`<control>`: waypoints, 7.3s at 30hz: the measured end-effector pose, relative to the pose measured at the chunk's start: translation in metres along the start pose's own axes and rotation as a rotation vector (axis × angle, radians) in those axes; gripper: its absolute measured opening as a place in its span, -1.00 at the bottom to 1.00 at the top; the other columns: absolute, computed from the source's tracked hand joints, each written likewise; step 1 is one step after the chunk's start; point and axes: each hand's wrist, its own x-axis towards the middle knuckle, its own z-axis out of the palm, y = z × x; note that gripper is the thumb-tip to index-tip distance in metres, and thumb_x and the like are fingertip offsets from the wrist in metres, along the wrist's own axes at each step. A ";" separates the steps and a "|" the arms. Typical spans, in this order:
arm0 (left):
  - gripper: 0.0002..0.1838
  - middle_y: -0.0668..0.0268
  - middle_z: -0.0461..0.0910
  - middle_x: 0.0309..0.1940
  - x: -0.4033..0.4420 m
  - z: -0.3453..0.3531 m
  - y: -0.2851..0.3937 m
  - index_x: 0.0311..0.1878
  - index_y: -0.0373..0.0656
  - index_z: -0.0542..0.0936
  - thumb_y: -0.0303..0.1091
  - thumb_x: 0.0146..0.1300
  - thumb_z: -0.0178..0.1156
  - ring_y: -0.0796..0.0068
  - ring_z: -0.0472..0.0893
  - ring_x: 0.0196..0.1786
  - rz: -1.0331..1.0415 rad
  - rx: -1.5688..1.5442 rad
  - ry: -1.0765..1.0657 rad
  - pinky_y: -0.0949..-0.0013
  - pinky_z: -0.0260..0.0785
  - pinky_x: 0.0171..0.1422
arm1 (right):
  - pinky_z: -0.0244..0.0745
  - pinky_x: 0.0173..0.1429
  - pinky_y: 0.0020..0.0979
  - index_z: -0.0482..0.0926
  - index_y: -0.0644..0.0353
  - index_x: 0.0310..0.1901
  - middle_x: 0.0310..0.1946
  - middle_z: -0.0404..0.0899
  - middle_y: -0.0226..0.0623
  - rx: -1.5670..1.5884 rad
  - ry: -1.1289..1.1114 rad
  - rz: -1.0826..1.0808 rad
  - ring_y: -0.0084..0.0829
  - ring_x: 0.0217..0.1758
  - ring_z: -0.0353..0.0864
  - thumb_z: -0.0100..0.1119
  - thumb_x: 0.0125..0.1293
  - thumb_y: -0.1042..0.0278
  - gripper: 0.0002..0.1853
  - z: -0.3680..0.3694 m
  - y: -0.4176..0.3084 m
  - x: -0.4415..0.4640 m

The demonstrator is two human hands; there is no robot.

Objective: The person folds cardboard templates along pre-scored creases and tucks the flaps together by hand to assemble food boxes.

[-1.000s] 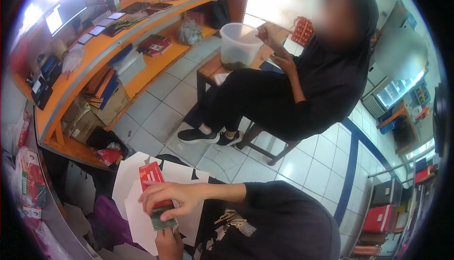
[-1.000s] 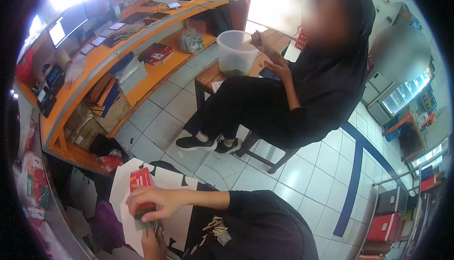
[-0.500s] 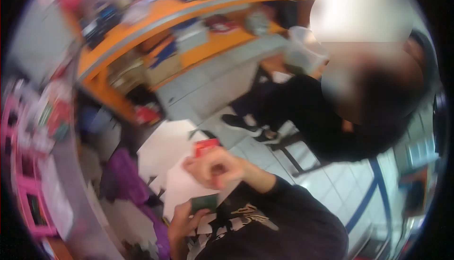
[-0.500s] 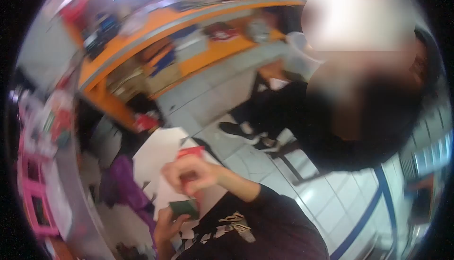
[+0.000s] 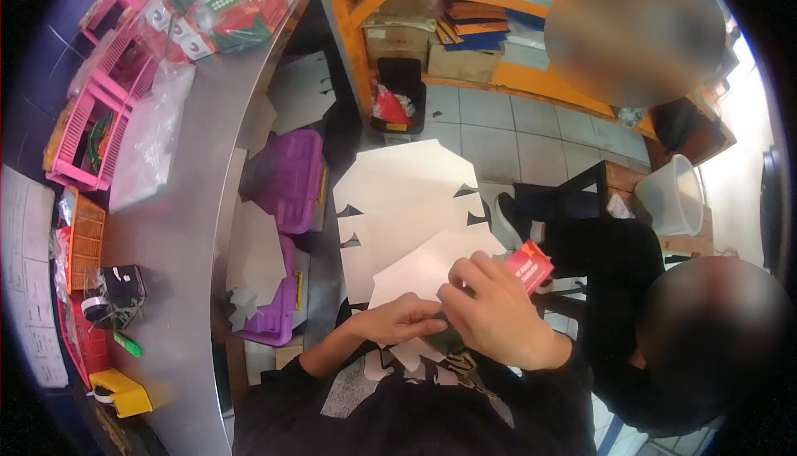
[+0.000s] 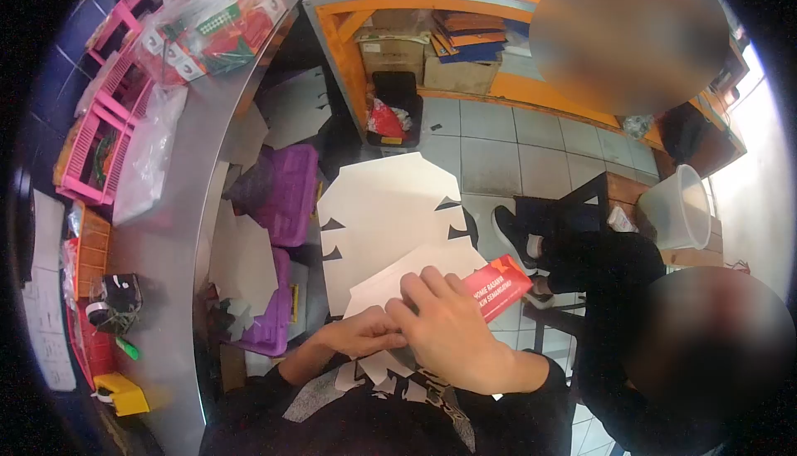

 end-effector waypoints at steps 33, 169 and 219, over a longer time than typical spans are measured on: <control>-0.40 0.08 0.33 0.19 0.032 0.014 0.054 0.37 -0.34 -0.02 -0.66 0.32 -0.03 0.38 0.43 0.20 0.769 0.146 1.096 0.35 0.30 0.27 | 0.60 -0.22 -0.27 0.68 0.39 -0.27 -0.26 0.59 -0.18 -0.132 0.763 -0.362 -0.22 -0.21 0.59 0.32 -0.20 0.46 -0.65 0.033 0.021 0.018; -0.36 0.10 0.25 0.23 -0.113 -0.079 -0.048 0.35 -0.26 0.11 -0.31 0.29 0.14 0.20 0.34 0.23 0.315 0.528 2.197 0.11 0.23 0.30 | 0.50 -0.10 -0.22 0.42 0.30 -0.03 -0.21 0.60 -0.04 0.296 0.654 0.817 -0.04 -0.16 0.62 0.25 0.11 0.54 -0.63 0.159 0.086 -0.082; -0.53 0.17 0.48 0.01 0.069 0.040 0.042 0.25 -0.24 0.30 -0.09 0.46 -0.01 0.40 0.54 0.01 0.316 -0.425 1.046 0.43 0.48 -0.03 | 0.41 0.17 -0.13 0.44 0.10 0.25 0.37 0.14 0.07 0.211 0.677 -0.026 0.12 0.34 0.25 0.30 0.14 0.44 -0.42 0.073 0.033 -0.069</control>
